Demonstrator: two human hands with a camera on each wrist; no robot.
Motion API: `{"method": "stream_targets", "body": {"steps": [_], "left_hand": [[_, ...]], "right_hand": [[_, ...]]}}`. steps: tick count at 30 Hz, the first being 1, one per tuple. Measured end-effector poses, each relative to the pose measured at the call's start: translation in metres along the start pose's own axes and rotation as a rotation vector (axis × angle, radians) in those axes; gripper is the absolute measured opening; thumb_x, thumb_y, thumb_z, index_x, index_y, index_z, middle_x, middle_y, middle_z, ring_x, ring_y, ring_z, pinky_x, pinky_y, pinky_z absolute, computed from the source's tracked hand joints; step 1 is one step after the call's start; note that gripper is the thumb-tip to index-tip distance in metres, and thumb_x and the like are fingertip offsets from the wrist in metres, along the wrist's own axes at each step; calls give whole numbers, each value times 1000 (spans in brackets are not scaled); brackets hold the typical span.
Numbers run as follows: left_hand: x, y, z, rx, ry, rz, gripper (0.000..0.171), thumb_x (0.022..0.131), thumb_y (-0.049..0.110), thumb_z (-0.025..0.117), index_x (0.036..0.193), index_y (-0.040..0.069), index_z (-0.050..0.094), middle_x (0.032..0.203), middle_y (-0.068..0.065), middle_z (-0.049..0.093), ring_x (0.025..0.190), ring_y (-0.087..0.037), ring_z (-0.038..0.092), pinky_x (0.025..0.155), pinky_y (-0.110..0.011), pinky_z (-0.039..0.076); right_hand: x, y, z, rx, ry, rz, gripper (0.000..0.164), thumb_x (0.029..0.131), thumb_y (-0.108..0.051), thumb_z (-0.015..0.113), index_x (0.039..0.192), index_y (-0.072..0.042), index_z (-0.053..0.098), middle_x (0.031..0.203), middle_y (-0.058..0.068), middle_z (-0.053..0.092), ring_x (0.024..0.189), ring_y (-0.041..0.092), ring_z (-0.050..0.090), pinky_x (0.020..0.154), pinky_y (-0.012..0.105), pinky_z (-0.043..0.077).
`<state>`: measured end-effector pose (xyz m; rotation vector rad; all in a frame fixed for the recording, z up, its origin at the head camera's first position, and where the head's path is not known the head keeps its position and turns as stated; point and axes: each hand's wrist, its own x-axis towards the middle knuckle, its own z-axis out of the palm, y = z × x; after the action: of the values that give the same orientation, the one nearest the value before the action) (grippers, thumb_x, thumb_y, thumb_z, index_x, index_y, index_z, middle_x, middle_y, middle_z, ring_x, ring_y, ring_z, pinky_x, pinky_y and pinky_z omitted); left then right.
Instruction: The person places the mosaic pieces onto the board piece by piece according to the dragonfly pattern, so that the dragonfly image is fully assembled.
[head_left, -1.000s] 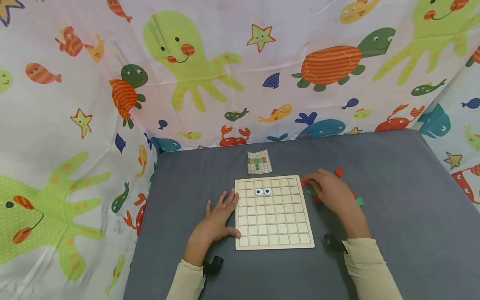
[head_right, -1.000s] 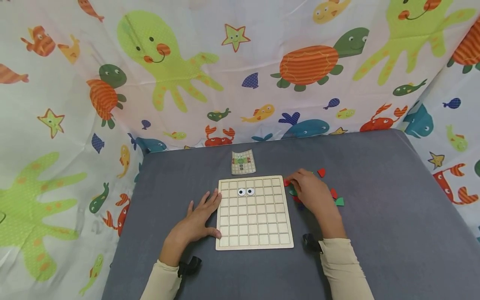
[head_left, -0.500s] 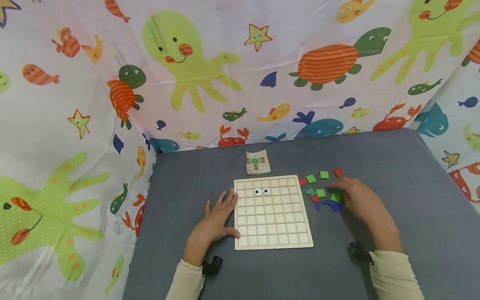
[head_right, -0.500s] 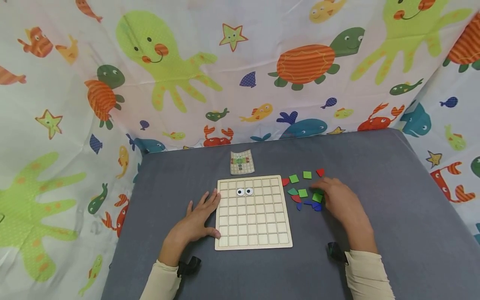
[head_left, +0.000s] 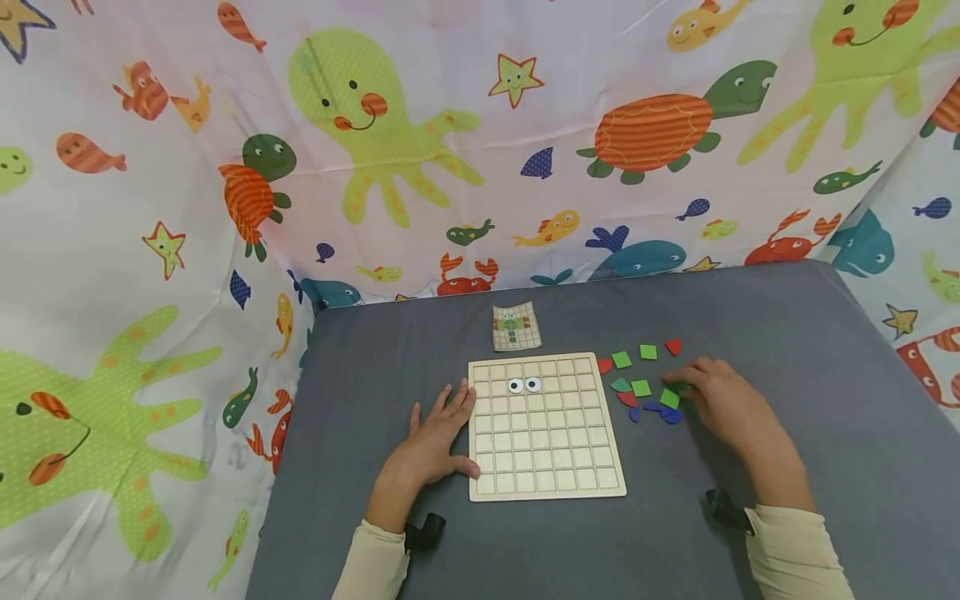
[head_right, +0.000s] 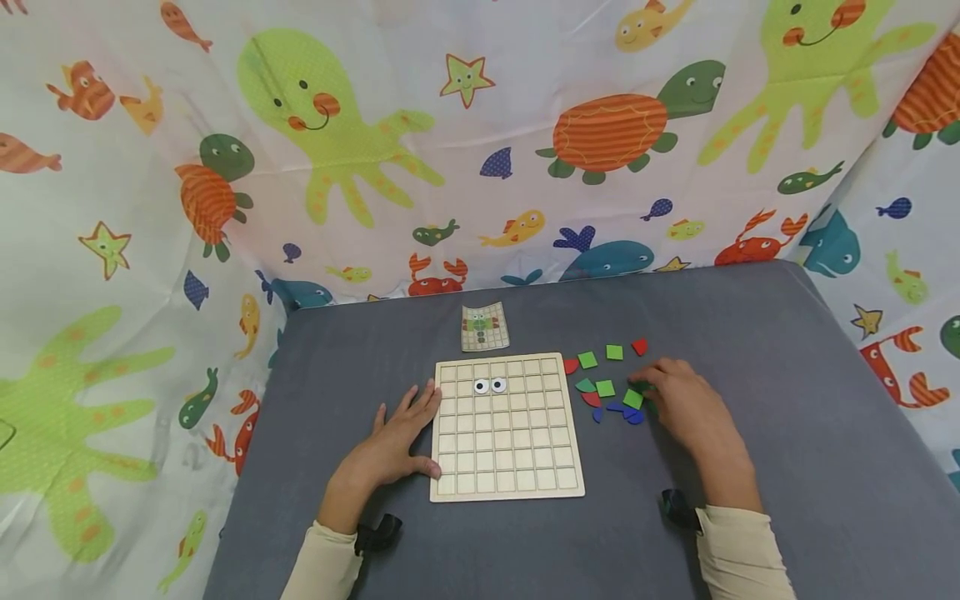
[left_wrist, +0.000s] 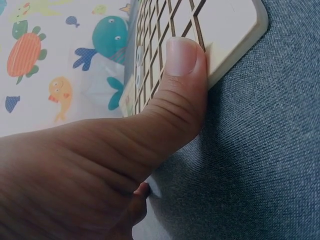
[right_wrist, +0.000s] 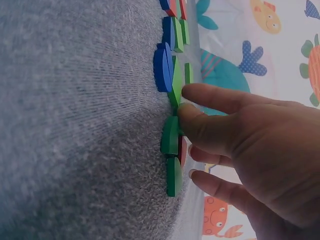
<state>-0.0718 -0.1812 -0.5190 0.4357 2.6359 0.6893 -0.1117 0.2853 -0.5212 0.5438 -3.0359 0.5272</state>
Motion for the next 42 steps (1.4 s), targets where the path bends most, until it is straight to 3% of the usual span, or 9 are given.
{"method": "stream_targets", "body": {"steps": [5,12,18,25,32,36,42], "left_hand": [[0,0,0,5,-10,1,122,76,39,91,171,17,17,178,-1,6,164,-33,2,122,-77,0],[1,0,-1,14,-18,-9,123,76,41,90,171,18,17,178,-1,6,165,-32,2,122,-76,1],[2,0,-2,23,-12,-12,123,76,41,90,171,18,17,178,-1,6,164,-33,3,122,-76,2],[1,0,-1,17,-18,-13,122,76,40,90,171,18,17,178,0,5,164,-32,1,122,-76,0],[0,-1,0,11,-18,-8,122,77,40,91,171,17,17,178,0,5,165,-33,1,122,-76,0],[1,-2,0,13,-16,-7,123,76,41,91,172,18,17,178,0,5,165,-32,1,122,-76,0],[1,-1,-1,11,-17,-8,122,76,40,91,172,18,17,178,0,6,165,-32,1,122,-76,0]], "right_hand": [[-1,0,1,13,13,32,29,90,4,79,118,-3,77,109,16,66,107,39,57,93,62,53],[-2,-2,2,30,-32,95,27,95,-4,78,121,0,73,110,18,63,108,40,52,91,62,52],[0,-2,0,41,-16,51,22,93,-2,80,114,-3,72,106,13,62,104,36,53,90,60,53],[1,-7,-4,54,-3,20,27,94,0,77,118,-11,78,107,9,67,101,33,56,87,58,53],[16,-30,-10,140,18,61,25,97,-16,79,121,-9,78,103,6,74,89,24,55,71,43,50],[28,-48,-10,186,9,60,25,99,-17,78,123,-11,77,105,8,75,95,27,61,76,47,54],[48,-81,-5,258,-41,29,22,100,-19,76,121,-15,74,110,6,73,92,24,63,73,42,53]]}}
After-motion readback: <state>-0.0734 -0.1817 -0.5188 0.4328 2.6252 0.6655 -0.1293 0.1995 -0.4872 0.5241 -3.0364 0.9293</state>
